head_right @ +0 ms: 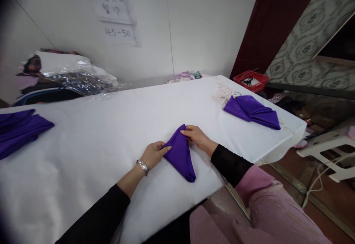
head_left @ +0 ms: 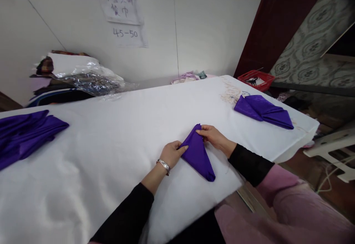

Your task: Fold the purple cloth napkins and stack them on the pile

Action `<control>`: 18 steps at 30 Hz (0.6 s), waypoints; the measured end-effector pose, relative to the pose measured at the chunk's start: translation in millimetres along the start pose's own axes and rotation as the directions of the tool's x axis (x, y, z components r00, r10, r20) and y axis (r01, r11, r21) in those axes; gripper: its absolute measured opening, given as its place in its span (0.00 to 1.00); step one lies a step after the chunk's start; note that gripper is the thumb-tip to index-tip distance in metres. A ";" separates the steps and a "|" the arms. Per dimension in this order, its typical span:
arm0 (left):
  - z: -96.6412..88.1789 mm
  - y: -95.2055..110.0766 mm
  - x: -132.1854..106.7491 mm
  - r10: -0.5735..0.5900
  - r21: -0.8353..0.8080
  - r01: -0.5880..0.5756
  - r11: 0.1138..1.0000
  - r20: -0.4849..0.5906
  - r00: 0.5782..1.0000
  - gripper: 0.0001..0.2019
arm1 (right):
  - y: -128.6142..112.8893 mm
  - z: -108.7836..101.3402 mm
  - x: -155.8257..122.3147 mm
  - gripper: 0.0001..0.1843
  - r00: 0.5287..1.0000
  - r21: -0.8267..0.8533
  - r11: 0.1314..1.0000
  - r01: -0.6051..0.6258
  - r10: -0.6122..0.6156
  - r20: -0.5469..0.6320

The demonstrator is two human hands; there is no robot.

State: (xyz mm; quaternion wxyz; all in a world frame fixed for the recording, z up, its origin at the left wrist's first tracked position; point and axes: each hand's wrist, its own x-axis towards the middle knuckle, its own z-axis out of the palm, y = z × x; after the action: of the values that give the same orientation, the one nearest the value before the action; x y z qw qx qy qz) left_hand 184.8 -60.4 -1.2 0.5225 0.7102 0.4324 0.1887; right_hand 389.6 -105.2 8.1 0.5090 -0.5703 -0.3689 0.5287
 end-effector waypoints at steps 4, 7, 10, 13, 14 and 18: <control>-2.6 4.6 -1.9 0.009 0.009 -0.009 1.000 -0.034 0.999 0.17 | 4.7 -8.8 10.9 0.15 0.993 -0.084 0.991 0.106 -0.109 -0.032; -1.4 2.0 -0.2 0.042 0.021 -0.040 0.999 -0.089 0.995 0.16 | 9.7 -16.0 21.0 0.12 0.980 -0.203 0.960 0.192 -0.198 -0.010; 3.1 -5.0 3.8 0.073 0.029 -0.070 0.997 -0.101 0.992 0.13 | 13.3 -21.6 30.8 0.09 0.951 -0.415 0.864 0.284 -0.309 0.007; 6.4 -8.9 6.4 0.086 0.095 -0.075 0.993 -0.120 0.989 0.11 | 13.7 -23.3 38.4 0.07 0.918 -0.524 0.771 0.362 -0.392 0.057; 6.6 -8.8 6.5 0.089 0.119 -0.074 0.990 -0.124 0.988 0.11 | 13.3 -23.2 40.5 0.07 0.916 -0.533 0.761 0.369 -0.394 0.073; 5.2 -4.3 4.7 0.097 0.134 -0.081 0.988 -0.118 0.988 0.13 | 11.1 -21.4 47.5 0.12 0.942 -0.526 0.784 0.329 -0.312 0.123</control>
State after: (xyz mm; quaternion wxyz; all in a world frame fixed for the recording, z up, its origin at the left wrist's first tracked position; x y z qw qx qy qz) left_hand 189.4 -59.3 -7.9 0.4385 0.7480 0.4433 0.2273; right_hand 417.3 -66.0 -15.2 0.4047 -0.6114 -0.6014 0.3175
